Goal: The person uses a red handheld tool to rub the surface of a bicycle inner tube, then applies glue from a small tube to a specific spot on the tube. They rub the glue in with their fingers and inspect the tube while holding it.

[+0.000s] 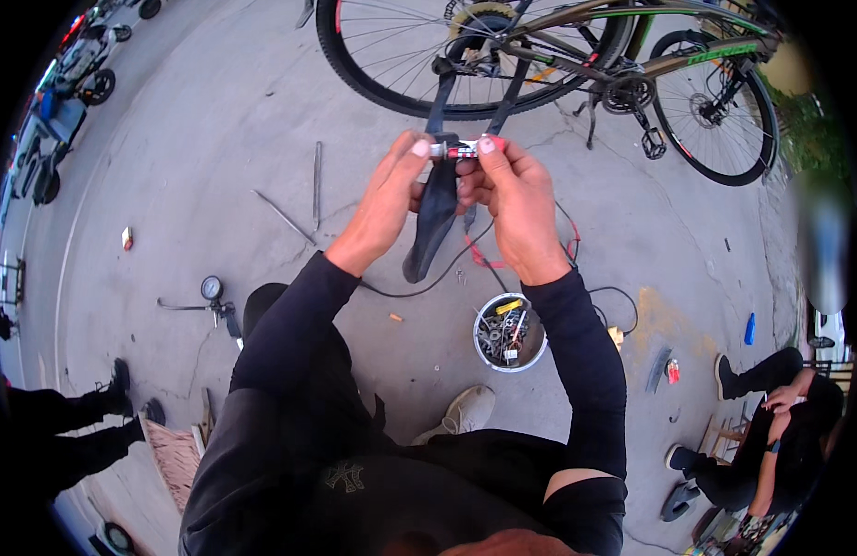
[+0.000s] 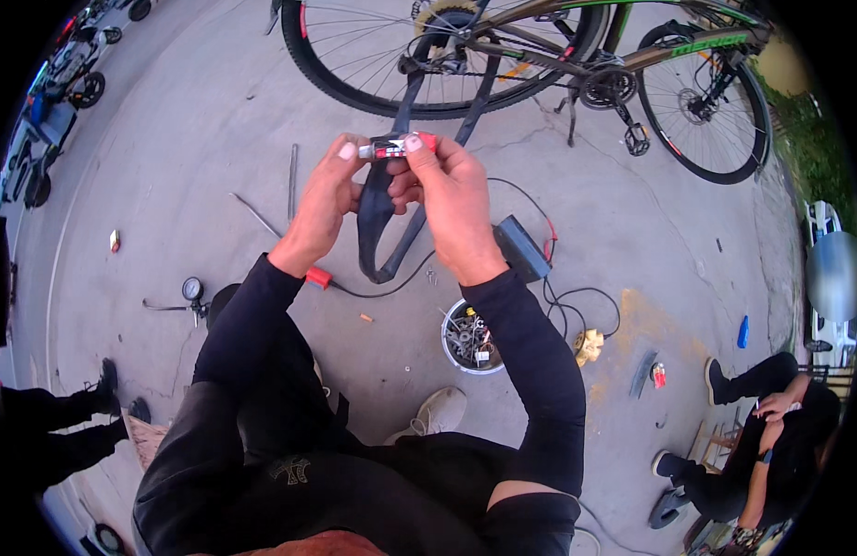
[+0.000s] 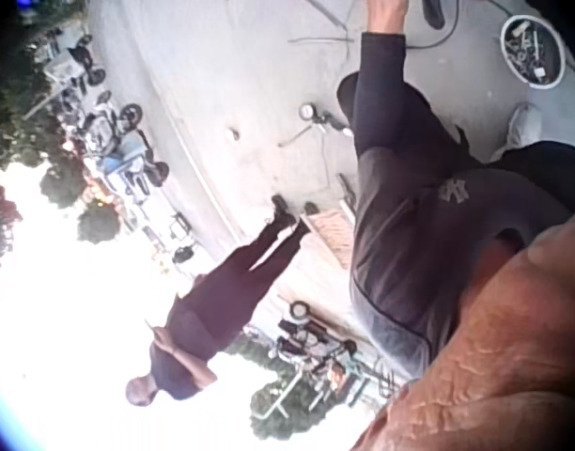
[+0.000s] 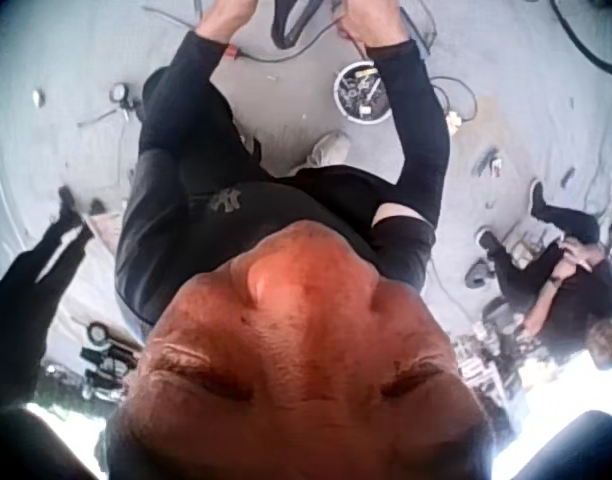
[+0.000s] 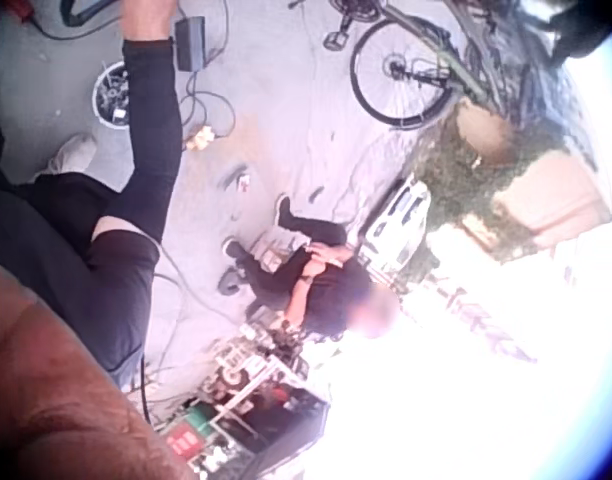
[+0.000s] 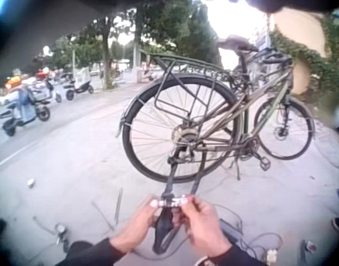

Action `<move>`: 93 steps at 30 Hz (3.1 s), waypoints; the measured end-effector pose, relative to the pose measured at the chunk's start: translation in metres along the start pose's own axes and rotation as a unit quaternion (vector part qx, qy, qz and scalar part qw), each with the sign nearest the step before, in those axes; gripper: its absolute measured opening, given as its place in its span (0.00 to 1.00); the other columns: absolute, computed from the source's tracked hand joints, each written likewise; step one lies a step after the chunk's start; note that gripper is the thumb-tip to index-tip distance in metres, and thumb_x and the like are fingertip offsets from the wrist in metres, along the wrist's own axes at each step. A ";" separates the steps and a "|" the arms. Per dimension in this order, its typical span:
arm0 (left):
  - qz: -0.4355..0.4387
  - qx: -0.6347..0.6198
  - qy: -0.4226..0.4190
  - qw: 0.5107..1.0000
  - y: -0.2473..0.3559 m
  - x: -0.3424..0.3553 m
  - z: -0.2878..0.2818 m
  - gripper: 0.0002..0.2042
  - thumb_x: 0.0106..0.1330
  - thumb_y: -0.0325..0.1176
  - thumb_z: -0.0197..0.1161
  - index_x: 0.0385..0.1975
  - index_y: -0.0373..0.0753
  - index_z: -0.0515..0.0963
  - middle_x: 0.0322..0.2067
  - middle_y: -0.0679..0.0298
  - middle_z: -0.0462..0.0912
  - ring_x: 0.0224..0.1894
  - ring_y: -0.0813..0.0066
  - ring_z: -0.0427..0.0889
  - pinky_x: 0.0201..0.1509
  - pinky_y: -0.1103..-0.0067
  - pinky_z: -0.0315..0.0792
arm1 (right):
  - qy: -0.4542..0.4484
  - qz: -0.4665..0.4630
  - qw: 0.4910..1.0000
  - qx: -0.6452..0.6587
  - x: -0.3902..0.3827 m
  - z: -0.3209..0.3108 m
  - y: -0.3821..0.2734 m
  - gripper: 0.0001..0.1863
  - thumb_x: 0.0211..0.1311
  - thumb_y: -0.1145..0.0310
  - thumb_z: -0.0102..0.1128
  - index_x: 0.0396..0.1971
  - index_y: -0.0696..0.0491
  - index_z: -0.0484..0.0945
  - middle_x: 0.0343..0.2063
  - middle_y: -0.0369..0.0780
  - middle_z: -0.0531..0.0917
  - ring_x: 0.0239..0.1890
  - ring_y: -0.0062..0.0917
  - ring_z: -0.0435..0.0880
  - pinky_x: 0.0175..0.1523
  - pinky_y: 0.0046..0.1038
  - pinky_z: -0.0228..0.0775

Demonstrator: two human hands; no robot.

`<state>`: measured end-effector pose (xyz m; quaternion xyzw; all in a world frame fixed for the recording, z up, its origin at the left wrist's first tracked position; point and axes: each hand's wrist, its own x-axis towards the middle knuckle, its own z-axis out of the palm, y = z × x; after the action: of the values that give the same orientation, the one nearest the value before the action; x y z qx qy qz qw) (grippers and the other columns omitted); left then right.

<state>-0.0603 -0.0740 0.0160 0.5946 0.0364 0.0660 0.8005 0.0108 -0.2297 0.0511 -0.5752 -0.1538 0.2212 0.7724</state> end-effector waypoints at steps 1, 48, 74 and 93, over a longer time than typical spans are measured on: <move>0.009 0.019 0.007 1.000 0.003 -0.001 0.002 0.19 0.77 0.51 0.44 0.48 0.39 0.67 0.46 0.60 0.74 0.37 0.68 0.85 0.39 0.75 0.79 | -0.001 0.006 1.000 -0.001 0.001 0.000 0.002 0.16 0.74 0.60 0.56 0.41 0.60 0.77 0.30 0.39 0.82 0.26 0.18 0.80 0.28 0.22 0.75; 0.041 -0.066 -0.023 0.997 0.000 0.001 0.004 0.23 0.77 0.59 0.34 0.42 0.44 0.60 0.45 0.65 0.65 0.41 0.42 0.87 0.34 0.71 0.87 | -0.010 -0.036 0.997 -0.074 0.001 -0.021 -0.018 0.12 0.71 0.63 0.60 0.41 0.58 0.80 0.28 0.35 0.82 0.25 0.14 0.77 0.30 0.19 0.69; 0.021 -0.142 -0.048 0.988 -0.003 0.003 0.006 0.21 0.77 0.59 0.36 0.42 0.45 0.60 0.55 0.56 0.68 0.43 0.41 0.86 0.37 0.69 0.86 | 0.012 -0.097 0.961 -0.260 0.001 -0.011 -0.019 0.13 0.73 0.63 0.57 0.39 0.59 0.78 0.24 0.34 0.82 0.23 0.11 0.76 0.28 0.17 0.68; 0.015 -0.132 -0.041 0.990 -0.002 0.002 0.008 0.20 0.79 0.56 0.34 0.41 0.44 0.60 0.44 0.64 0.64 0.43 0.45 0.87 0.33 0.74 0.85 | -0.028 -0.145 0.920 -0.364 -0.011 -0.007 -0.028 0.09 0.71 0.70 0.58 0.39 0.63 0.76 0.24 0.39 0.82 0.22 0.15 0.78 0.28 0.24 0.77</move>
<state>-0.0575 -0.0817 0.0159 0.4864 -0.0143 0.0574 0.8717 0.0092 -0.2482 0.0760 -0.7814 -0.3276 0.0515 0.5286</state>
